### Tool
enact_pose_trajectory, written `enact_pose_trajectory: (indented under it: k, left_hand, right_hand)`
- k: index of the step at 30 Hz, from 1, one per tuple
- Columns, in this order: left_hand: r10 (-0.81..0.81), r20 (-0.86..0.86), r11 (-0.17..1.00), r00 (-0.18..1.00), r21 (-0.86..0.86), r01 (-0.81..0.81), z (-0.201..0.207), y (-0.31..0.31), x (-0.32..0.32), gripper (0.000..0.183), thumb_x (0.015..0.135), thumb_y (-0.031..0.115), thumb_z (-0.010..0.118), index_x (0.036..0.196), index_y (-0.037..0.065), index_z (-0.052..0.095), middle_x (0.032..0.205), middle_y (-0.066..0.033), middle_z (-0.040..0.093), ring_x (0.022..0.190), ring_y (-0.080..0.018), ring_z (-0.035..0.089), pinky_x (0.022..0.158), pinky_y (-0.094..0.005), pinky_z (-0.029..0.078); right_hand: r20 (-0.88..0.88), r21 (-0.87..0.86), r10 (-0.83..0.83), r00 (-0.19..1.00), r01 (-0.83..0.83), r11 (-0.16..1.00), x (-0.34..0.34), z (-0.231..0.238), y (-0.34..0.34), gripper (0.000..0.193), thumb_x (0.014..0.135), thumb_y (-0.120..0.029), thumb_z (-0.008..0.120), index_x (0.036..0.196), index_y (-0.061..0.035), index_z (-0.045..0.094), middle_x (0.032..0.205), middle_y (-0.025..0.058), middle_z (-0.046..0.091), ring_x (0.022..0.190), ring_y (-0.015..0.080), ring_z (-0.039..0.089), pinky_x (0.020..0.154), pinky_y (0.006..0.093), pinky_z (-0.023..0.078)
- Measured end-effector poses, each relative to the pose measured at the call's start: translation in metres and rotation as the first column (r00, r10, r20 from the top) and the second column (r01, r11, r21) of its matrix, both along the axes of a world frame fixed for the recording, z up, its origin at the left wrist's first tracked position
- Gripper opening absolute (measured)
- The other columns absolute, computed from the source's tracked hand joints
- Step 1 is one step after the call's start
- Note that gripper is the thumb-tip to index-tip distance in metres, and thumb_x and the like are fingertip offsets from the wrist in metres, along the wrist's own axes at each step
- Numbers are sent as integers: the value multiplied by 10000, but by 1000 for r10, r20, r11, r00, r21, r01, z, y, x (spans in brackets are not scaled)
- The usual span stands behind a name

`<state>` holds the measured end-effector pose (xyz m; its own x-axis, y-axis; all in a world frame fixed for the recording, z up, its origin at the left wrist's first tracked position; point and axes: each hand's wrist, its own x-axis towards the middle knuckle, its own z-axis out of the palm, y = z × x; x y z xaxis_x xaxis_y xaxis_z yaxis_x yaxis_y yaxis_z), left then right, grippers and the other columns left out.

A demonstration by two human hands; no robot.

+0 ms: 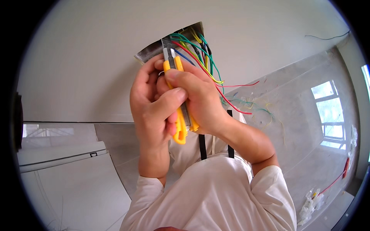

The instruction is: The person uses a yellow utility knife to strip the insulation from multiple colored electrical wires protruding from a wall junction box. They hold the wires with one hand and carefully cut the outer sheathing with the other, exposing the inner conductors.

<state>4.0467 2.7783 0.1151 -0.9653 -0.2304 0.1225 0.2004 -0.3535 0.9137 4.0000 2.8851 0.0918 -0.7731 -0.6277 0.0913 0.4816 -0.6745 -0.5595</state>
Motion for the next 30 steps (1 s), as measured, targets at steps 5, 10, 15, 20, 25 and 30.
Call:
enact_pose_trajectory:
  k: [5, 10, 15, 20, 25, 30]
  left_hand:
    - [47, -14, 995, 999, 84, -46, 0, -1, 1, 615, 763, -64, 649, 1357, -88, 493, 1177, -148, 628, 948, -131, 666, 832, -276, 585]
    - [16, -14, 988, 1000, 151, -14, -6, -8, 4, 643, 744, -35, 655, 1368, -80, 503, 1203, -147, 629, 1081, -159, 637, 945, -288, 541]
    - [34, -66, 970, 997, 241, -18, -16, -11, 5, 650, 755, 0, 666, 1376, -87, 495, 1234, -152, 628, 1108, -177, 631, 1002, -309, 519]
    - [37, -112, 951, 993, 310, 0, -25, -15, 6, 670, 765, 20, 667, 1395, -96, 471, 1254, -160, 627, 1129, -188, 632, 1020, -318, 514]
    - [56, -85, 949, 995, 313, -27, -26, -20, 10, 660, 768, 4, 637, 1396, -94, 462, 1250, -161, 619, 1127, -177, 623, 1010, -308, 512]
    - [45, -60, 952, 997, 306, -25, -25, -27, 17, 639, 775, -15, 634, 1385, -75, 454, 1223, -145, 596, 1084, -145, 609, 934, -279, 532]
  right_hand:
    - [-25, 91, 55, 998, -53, 994, 2, 9, 4, 196, 1032, -141, 507, 1168, -5, 546, 844, 59, 624, 721, 127, 601, 623, 293, 506]
    - [-123, 222, -27, 992, 54, 974, 3, 16, -4, 151, 1048, -125, 495, 1126, -1, 529, 834, 56, 622, 690, 138, 620, 613, 311, 533]
    - [-150, 310, 46, 988, 3, 951, 4, 26, -8, 134, 1060, -132, 467, 1084, -4, 498, 779, 72, 611, 610, 165, 635, 565, 319, 536]
    - [-131, 375, 66, 989, -12, 927, 9, 35, -10, 165, 1055, -144, 480, 1115, 3, 524, 810, 77, 622, 610, 159, 615, 549, 311, 520]
    - [-128, 370, 182, 975, -123, 921, 6, 30, -28, 171, 1051, -151, 496, 1117, -1, 545, 813, 56, 616, 648, 130, 592, 578, 299, 509]
    - [-118, 425, 40, 992, 14, 905, 18, 30, -28, 150, 1040, -159, 517, 1069, -14, 539, 802, 47, 605, 656, 114, 567, 594, 288, 492]
